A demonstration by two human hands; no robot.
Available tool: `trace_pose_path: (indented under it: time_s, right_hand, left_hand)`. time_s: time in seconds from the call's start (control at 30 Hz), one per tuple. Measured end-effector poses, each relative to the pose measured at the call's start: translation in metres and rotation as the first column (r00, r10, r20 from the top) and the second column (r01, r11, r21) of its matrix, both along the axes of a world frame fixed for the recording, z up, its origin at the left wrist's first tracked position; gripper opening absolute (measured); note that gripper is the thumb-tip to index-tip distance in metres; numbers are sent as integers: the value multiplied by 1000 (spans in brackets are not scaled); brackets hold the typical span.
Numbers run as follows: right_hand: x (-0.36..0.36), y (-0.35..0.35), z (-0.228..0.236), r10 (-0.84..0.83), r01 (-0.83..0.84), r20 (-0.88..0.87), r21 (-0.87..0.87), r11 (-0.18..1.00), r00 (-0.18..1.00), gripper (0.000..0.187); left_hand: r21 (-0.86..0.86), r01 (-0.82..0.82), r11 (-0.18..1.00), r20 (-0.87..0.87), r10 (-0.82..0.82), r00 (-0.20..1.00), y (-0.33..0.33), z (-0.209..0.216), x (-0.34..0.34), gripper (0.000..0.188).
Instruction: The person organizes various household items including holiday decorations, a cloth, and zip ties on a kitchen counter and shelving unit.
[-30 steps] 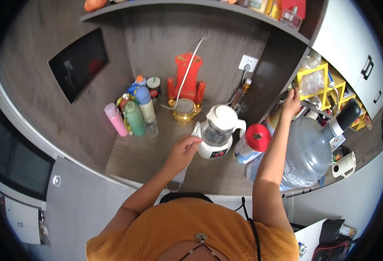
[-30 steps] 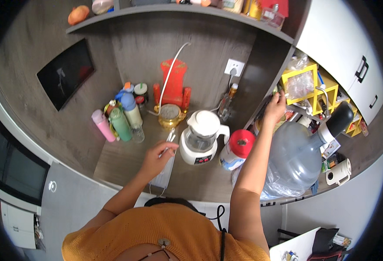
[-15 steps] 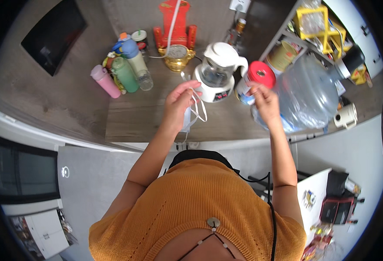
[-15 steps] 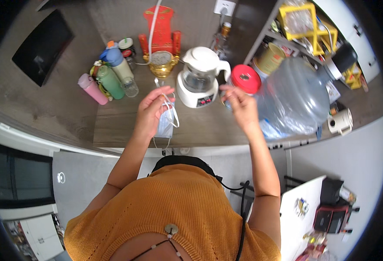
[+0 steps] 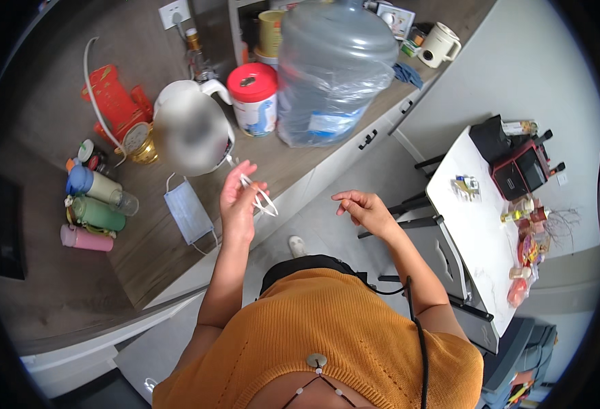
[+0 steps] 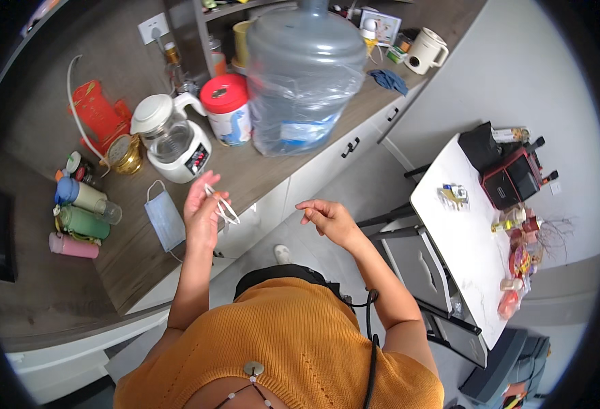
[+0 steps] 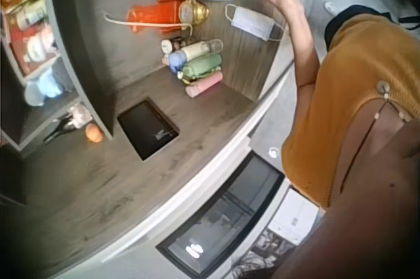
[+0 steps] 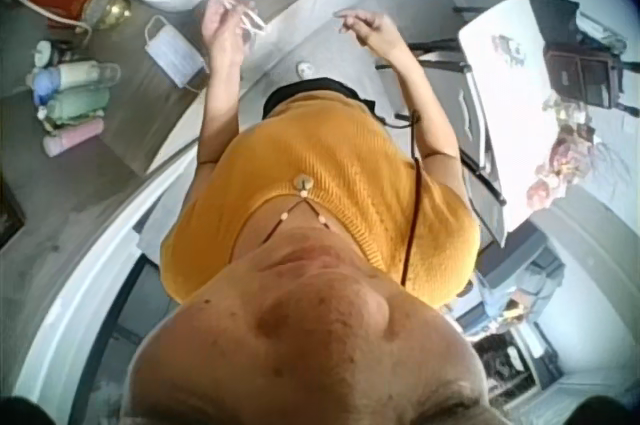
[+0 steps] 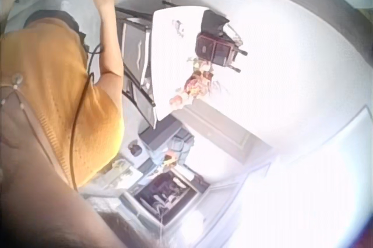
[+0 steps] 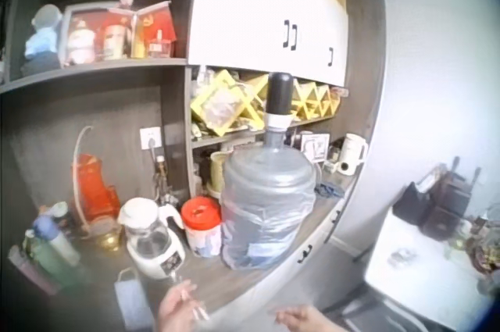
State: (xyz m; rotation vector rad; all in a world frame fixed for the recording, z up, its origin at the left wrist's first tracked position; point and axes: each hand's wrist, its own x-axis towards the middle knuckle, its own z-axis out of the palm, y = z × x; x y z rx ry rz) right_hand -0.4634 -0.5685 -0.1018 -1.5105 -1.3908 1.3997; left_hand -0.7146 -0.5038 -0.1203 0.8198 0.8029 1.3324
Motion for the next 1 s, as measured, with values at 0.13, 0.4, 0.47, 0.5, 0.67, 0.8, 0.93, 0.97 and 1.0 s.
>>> trace_pose_path:
  time_s: [0.13, 0.4, 0.47, 0.5, 0.67, 0.8, 0.93, 0.97, 1.0]
  right_hand:
    - [26, -15, -8, -163, 170, -202, 17, 985, 966, 22]
    - [118, -21, -21, -397, 398, -314, -63, 915, 862, 21]
    - [156, -23, -26, -430, 444, -308, -28, 896, 848, 21]
    - [174, -25, -29, -453, 475, -310, -5, 880, 836, 21]
    - [260, -41, -40, -634, 656, -285, -27, 755, 718, 22]
    - [313, -65, -59, -741, 763, -268, -34, 646, 615, 22]
    - [344, -78, -78, -832, 844, -250, -85, 529, 496, 23]
    - [348, -81, -81, -848, 856, -263, -121, 502, 460, 22]
    - [351, -80, -86, -855, 864, -277, -134, 486, 438, 22]
  left_hand:
    - [-21, 121, 992, -160, -123, 980, -7, 3, 45, 49]
    - [12, 247, 969, -188, -241, 952, 12, -7, 160, 62]
    - [-8, 317, 948, -201, -312, 928, 18, -5, 195, 58]
    - [-38, 385, 922, -234, -383, 894, 24, -4, 212, 54]
    - [-198, 584, 787, -196, -616, 763, 44, -25, 305, 33]
    - [-260, 697, 668, -107, -737, 667, 51, -39, 387, 23]
    - [-328, 740, 587, -109, -802, 588, 59, -44, 441, 20]
    - [-349, 748, 565, -113, -818, 565, 61, -46, 451, 20]
    - [-348, 756, 555, -97, -823, 560, 64, -47, 461, 19]
